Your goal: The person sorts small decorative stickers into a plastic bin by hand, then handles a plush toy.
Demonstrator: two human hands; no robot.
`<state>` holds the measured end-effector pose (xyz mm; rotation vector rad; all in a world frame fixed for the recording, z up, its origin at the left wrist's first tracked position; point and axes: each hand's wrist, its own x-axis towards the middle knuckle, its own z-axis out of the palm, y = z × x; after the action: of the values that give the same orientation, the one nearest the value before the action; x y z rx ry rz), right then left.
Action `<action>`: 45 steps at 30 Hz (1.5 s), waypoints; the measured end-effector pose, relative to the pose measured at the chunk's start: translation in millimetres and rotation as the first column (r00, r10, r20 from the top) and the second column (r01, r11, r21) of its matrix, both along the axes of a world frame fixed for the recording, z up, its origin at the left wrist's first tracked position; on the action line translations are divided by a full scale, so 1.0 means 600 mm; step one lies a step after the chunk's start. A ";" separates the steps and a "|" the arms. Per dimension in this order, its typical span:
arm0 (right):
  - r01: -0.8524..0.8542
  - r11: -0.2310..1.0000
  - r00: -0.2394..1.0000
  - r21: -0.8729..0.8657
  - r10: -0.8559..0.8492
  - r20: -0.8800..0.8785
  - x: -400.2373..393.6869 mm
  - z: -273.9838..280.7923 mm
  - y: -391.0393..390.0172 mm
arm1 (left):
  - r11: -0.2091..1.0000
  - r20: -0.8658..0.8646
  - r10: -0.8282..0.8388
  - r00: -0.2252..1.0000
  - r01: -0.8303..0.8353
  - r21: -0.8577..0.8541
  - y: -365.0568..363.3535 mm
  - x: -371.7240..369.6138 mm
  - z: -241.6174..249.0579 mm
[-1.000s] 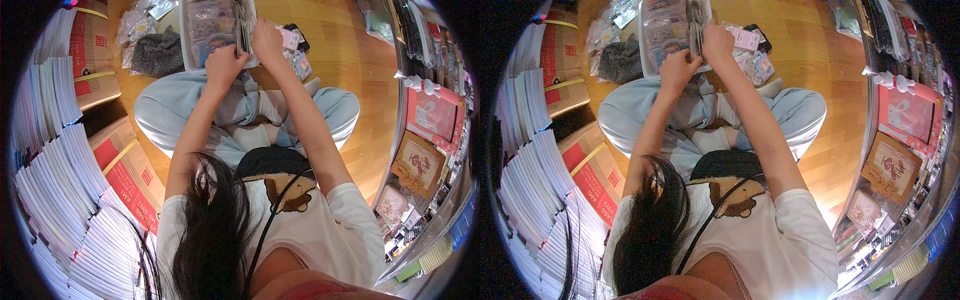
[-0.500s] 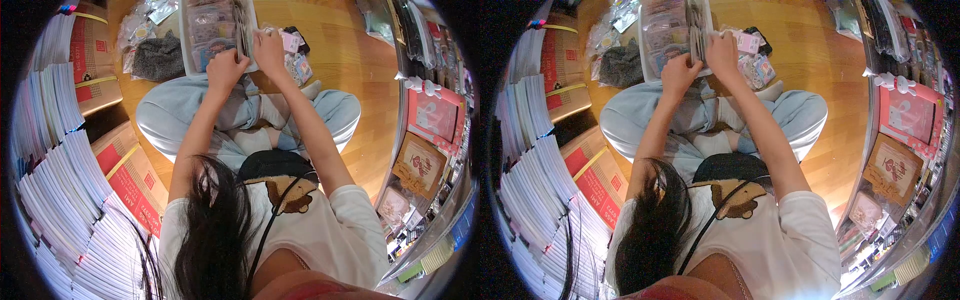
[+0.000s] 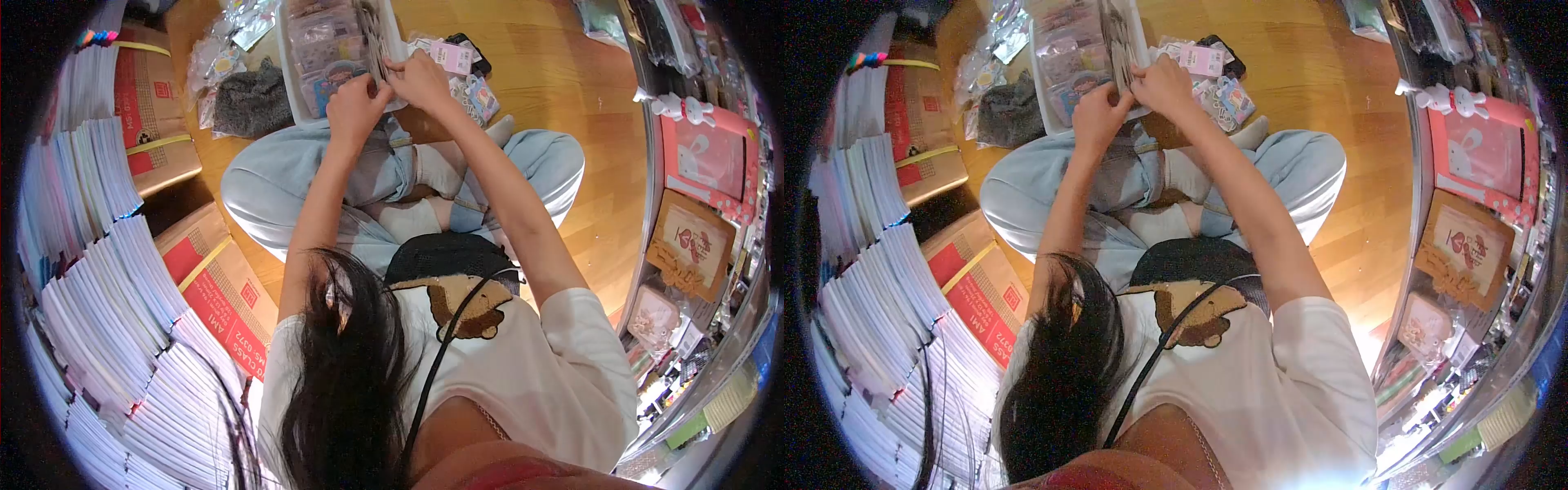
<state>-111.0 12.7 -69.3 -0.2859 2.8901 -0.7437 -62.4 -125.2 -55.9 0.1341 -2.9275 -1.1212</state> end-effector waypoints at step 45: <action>-0.075 0.997 0.990 -0.028 0.071 -0.122 0.044 -0.016 -0.120 | 0.993 -0.097 0.090 0.991 -0.082 0.081 -0.193 0.020 -0.035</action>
<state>-84.3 -59.3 -78.8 -0.4525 2.9636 -0.7878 -50.3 -241.3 -76.8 0.1960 -2.7642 -1.1913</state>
